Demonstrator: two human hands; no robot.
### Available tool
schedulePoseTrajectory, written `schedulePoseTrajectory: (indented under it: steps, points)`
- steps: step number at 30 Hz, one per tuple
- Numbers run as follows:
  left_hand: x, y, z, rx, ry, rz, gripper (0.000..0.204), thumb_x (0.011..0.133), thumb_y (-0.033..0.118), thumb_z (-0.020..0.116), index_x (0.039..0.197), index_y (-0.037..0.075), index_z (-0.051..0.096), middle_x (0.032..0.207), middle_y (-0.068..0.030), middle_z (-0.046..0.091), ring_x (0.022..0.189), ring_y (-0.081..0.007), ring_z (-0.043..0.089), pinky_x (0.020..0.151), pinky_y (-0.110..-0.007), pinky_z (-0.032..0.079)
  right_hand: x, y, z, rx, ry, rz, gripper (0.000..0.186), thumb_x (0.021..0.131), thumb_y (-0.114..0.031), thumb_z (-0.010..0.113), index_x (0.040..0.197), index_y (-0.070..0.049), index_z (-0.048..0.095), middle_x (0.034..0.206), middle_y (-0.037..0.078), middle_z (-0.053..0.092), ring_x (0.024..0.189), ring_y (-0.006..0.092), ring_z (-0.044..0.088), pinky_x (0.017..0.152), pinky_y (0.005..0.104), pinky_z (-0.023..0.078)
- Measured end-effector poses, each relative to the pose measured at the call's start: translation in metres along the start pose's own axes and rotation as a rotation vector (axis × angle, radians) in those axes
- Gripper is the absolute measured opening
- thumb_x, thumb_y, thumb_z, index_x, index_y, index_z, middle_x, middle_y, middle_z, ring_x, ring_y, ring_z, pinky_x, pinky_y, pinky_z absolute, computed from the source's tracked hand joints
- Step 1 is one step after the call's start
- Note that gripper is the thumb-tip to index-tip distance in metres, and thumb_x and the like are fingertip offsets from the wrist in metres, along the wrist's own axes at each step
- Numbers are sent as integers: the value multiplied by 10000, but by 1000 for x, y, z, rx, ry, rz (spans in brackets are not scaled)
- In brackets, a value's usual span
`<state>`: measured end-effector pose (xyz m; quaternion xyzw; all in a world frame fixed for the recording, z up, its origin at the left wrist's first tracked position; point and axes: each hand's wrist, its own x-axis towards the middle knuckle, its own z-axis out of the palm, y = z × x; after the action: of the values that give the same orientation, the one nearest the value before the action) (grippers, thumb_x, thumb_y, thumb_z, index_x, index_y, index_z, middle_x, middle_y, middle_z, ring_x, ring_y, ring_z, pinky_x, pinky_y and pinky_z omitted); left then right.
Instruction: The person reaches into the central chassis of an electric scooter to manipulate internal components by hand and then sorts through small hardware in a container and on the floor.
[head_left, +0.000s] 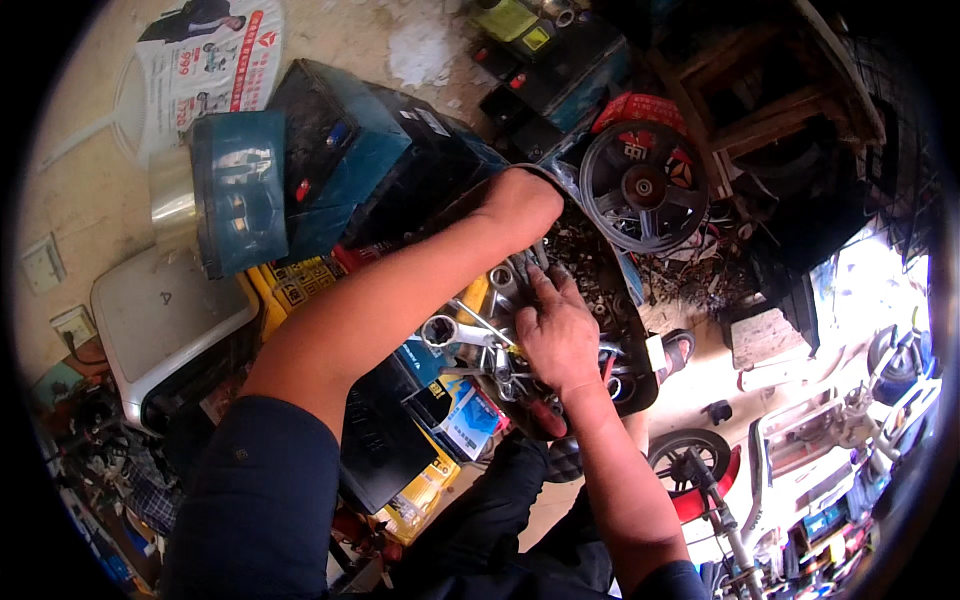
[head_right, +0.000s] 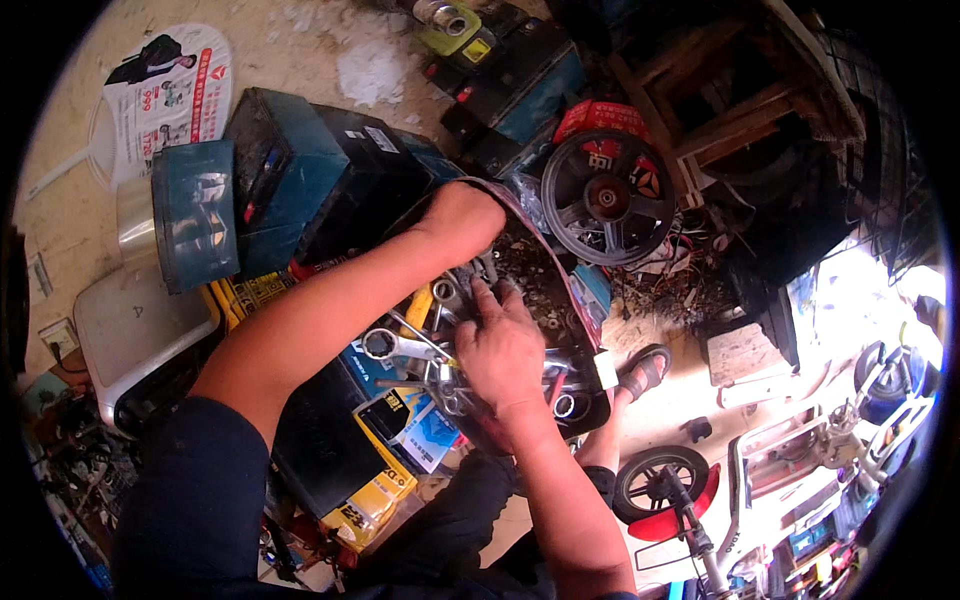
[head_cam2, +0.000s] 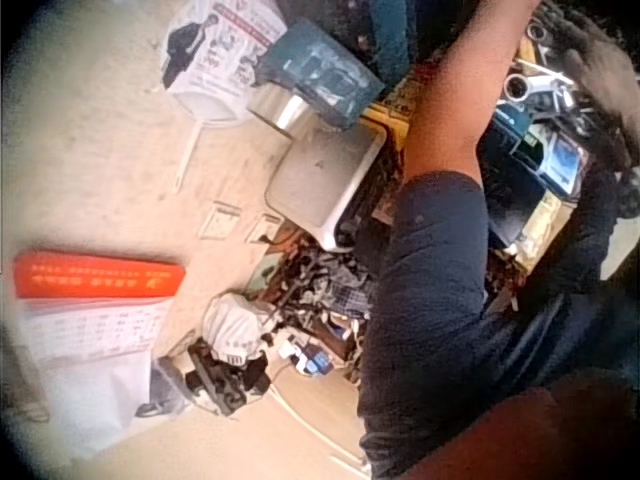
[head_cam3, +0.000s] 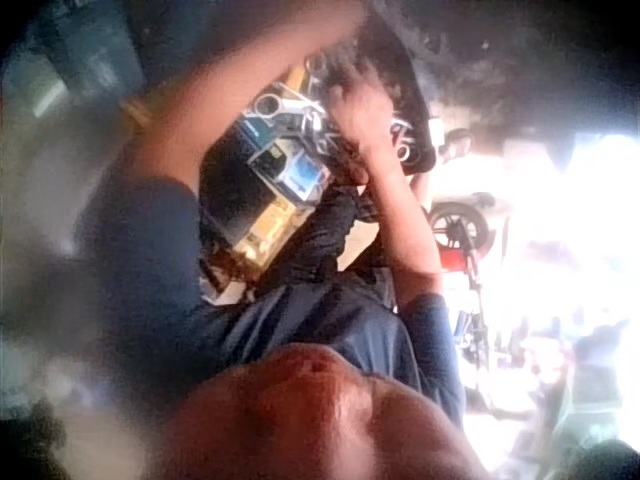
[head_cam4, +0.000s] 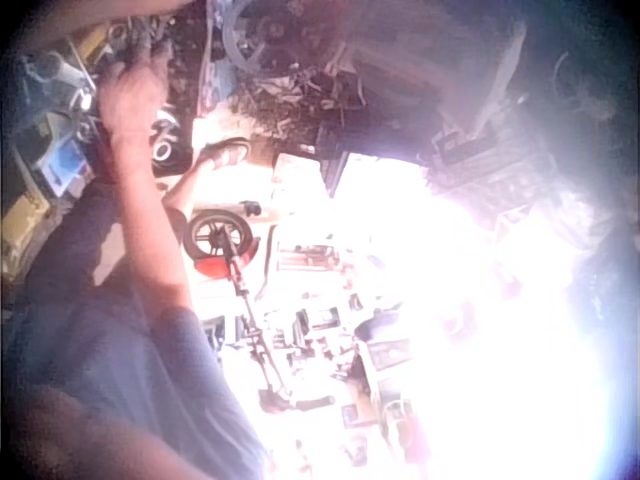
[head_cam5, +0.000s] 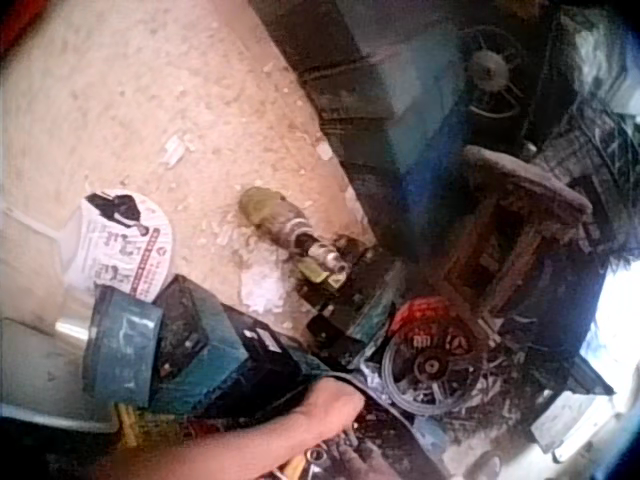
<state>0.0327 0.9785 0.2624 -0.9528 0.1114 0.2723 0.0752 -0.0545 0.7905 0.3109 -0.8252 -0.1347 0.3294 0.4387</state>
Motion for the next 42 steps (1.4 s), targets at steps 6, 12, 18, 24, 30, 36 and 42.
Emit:
schedulePoseTrajectory:
  steps: [6, 12, 18, 24, 30, 36, 42]
  points:
    - [-6, 2, -35, -282, 48, 77, 170, 835, 145, 701, 942, 78, 815, 925, -186, 767, 888, -369, 751, 785, -493, 591, -1, 4, -2, -22, 23, -2, 563, 913, -273, 597, 1449, -107, 642, 1475, 290, 566, 1275, 449, 624, 1101, 477, 502]
    - [2, -1, -18, -179, 129, 351, 125, 814, 157, 723, 869, 76, 799, 900, -181, 761, 893, -371, 743, 779, -491, 579, 0, 2, 0, -25, 5, -14, 566, 911, -273, 588, 1451, -109, 641, 1474, 295, 562, 1270, 452, 625, 1098, 484, 501]
    - [4, 1, 0, -50, 68, -40, 129, 808, 119, 685, 848, 74, 799, 899, -194, 767, 837, -379, 758, 717, -492, 586, -2, 1, 0, 0, 18, -10, 562, 907, -265, 593, 1444, -105, 644, 1466, 301, 565, 1255, 454, 632, 1088, 488, 507]
    - [-13, -1, -24, -203, 79, -50, 131, 857, 130, 663, 906, 86, 777, 892, -174, 765, 851, -376, 754, 739, -498, 589, -1, 7, 1, -18, 43, -23, 561, 913, -274, 591, 1444, -100, 643, 1455, 303, 574, 1252, 454, 634, 1087, 494, 507]
    - [-38, -16, -27, -838, 60, -123, 251, 932, 88, 603, 1123, 40, 758, 963, -166, 758, 904, -326, 732, 805, -453, 568, 0, 2, 0, -16, 12, -4, 567, 907, -264, 609, 1451, -105, 636, 1469, 299, 569, 1264, 451, 629, 1090, 492, 505]
    - [-45, -27, -24, -1369, -174, -229, 414, 893, -54, 507, 1235, -13, 736, 890, -75, 701, 810, -162, 654, 762, -297, 545, -1, 1, 0, -7, 14, -3, 564, 907, -263, 607, 1448, -108, 641, 1473, 299, 566, 1269, 451, 627, 1099, 493, 499]
    - [-30, -21, -31, -1281, -124, -199, 343, 866, -5, 569, 1147, -9, 766, 824, -39, 675, 772, -134, 631, 746, -287, 531, 0, 1, 0, -44, 14, 2, 564, 908, -263, 603, 1447, -104, 643, 1467, 308, 568, 1259, 455, 632, 1100, 484, 501]
